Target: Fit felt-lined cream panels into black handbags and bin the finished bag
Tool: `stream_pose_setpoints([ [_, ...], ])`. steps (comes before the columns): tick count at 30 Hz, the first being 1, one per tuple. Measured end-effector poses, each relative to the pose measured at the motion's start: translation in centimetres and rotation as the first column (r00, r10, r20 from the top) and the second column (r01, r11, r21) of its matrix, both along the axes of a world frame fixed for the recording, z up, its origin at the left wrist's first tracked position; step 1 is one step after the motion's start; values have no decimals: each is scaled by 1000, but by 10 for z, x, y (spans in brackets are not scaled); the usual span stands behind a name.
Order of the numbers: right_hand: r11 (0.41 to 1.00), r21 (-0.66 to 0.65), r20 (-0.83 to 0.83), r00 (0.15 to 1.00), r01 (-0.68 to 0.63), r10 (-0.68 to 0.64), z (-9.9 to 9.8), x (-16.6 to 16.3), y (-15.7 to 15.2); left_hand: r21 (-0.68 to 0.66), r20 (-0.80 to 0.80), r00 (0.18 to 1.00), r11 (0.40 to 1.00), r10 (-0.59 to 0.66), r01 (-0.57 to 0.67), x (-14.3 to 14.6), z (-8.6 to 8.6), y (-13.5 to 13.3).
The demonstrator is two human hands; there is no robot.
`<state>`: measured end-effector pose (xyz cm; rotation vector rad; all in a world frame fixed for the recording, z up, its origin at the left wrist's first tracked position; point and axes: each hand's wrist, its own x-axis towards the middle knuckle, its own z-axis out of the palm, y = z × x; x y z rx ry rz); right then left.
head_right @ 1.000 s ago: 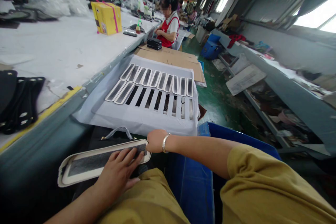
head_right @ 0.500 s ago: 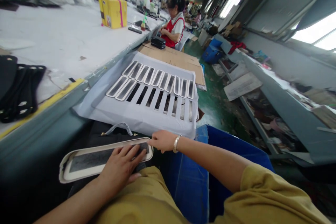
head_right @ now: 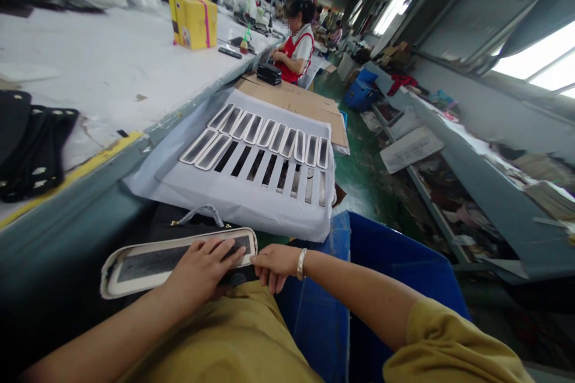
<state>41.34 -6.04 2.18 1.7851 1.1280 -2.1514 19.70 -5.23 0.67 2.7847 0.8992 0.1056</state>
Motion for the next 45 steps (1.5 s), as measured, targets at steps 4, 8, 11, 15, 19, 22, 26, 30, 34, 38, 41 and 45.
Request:
stream_pose_setpoints([
  [4,972,-111,-71,974,208,-216,-3,-3,-4,-12,-4,1000,1000,3,-3,0,0,1],
  [8,942,21,-12,943,334,-334,-6,-10,-9,-18,-10,1000,1000,10,-10,1,1,2],
  [11,913,139,-17,923,383,-384,-10,-12,-15,-37,-13,1000,999,2,-3,1,1,3],
  [15,906,191,-34,925,378,-378,-11,-11,-16,-48,-13,1000,999,3,-4,0,1,6],
  [19,932,226,28,954,285,-298,-5,-8,-8,-46,-16,1000,999,-18,17,-2,0,8],
  [22,959,190,67,971,212,-228,0,-7,-2,-42,-12,1000,999,-28,27,-2,0,10],
  [26,967,177,51,980,183,-194,0,-5,0,-38,-9,1000,999,-27,27,-1,-1,10],
  [30,978,160,0,991,134,-136,-8,2,-1,-29,3,999,999,-33,33,1,0,11],
  [34,969,238,-35,998,65,-58,-16,12,2,-25,1,999,999,-37,37,3,0,13],
  [38,956,283,-89,995,70,-47,-14,17,15,-28,6,1000,999,-28,28,4,0,12],
  [41,919,375,102,991,-121,89,-9,16,25,-35,12,1000,999,11,-10,5,0,9],
  [45,846,394,230,930,-360,288,-1,13,29,-63,17,998,996,62,-61,6,-1,5],
])
